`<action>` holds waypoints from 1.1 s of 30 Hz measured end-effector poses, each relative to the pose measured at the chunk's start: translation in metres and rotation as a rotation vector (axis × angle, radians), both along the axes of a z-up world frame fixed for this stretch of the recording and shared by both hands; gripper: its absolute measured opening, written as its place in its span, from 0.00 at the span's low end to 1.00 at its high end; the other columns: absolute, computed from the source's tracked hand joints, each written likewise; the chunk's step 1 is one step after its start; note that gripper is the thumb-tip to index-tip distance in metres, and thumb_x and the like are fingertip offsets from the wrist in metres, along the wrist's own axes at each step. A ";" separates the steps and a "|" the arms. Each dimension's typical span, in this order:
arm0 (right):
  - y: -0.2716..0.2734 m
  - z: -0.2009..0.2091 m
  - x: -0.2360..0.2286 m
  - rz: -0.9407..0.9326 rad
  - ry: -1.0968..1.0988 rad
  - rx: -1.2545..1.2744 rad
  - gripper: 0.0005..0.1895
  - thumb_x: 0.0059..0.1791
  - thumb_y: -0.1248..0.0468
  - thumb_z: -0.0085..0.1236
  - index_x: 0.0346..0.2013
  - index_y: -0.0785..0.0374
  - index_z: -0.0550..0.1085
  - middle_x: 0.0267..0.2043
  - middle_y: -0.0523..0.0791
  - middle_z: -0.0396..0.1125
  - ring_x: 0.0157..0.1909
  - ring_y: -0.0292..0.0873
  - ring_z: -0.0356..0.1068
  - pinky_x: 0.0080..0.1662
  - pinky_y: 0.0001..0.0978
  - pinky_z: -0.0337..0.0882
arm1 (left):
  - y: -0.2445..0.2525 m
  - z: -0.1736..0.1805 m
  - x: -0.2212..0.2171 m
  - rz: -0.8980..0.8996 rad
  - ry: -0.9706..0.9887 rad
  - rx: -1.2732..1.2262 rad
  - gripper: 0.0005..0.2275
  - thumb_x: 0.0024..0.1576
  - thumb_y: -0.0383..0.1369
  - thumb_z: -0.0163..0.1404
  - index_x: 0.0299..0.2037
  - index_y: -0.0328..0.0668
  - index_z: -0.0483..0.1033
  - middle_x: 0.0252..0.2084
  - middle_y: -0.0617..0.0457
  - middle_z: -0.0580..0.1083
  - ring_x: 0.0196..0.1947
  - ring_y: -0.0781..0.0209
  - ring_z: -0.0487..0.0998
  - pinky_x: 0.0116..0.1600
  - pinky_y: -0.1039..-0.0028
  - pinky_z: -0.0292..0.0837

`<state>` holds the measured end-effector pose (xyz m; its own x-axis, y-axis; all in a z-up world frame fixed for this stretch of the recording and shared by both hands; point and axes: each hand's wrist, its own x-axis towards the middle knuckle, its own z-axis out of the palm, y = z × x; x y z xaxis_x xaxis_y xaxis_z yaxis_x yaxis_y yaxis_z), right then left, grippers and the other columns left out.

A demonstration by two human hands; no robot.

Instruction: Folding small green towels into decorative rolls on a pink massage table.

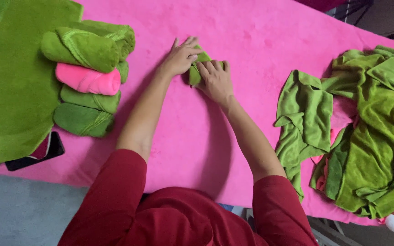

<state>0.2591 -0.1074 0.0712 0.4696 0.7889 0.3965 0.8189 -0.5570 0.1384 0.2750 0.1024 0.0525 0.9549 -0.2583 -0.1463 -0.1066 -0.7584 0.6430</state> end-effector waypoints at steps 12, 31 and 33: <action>0.017 0.030 -0.079 -0.610 1.077 0.084 0.34 0.48 0.34 0.62 0.45 0.63 0.82 0.42 0.55 0.76 0.52 0.60 0.77 0.51 0.56 0.74 | -0.095 -0.005 -0.193 0.720 0.168 -0.767 0.42 0.45 0.40 0.61 0.75 0.45 0.60 0.68 0.40 0.71 0.70 0.42 0.69 0.73 0.56 0.65; -0.110 -0.052 -0.259 -0.051 1.783 1.346 0.18 0.54 0.71 0.56 0.53 0.59 0.60 0.34 0.43 0.67 0.27 0.35 0.67 0.28 0.23 0.66 | -0.043 0.004 -0.272 0.000 0.610 -1.426 0.42 0.39 0.15 0.62 0.69 0.43 0.64 0.55 0.41 0.76 0.53 0.50 0.81 0.56 0.63 0.80; -0.119 -0.072 -0.262 0.012 1.804 1.374 0.19 0.53 0.73 0.56 0.53 0.59 0.57 0.32 0.46 0.68 0.21 0.37 0.67 0.22 0.25 0.67 | -0.039 0.007 -0.267 -0.054 0.629 -1.423 0.42 0.38 0.15 0.61 0.69 0.42 0.63 0.54 0.39 0.77 0.52 0.49 0.82 0.55 0.63 0.80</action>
<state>-0.0025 -0.2261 -0.0008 0.8468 0.5051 -0.1666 -0.3852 0.3666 -0.8469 0.0076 0.0631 0.0591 0.8215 -0.5578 -0.1185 0.4404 0.4886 0.7532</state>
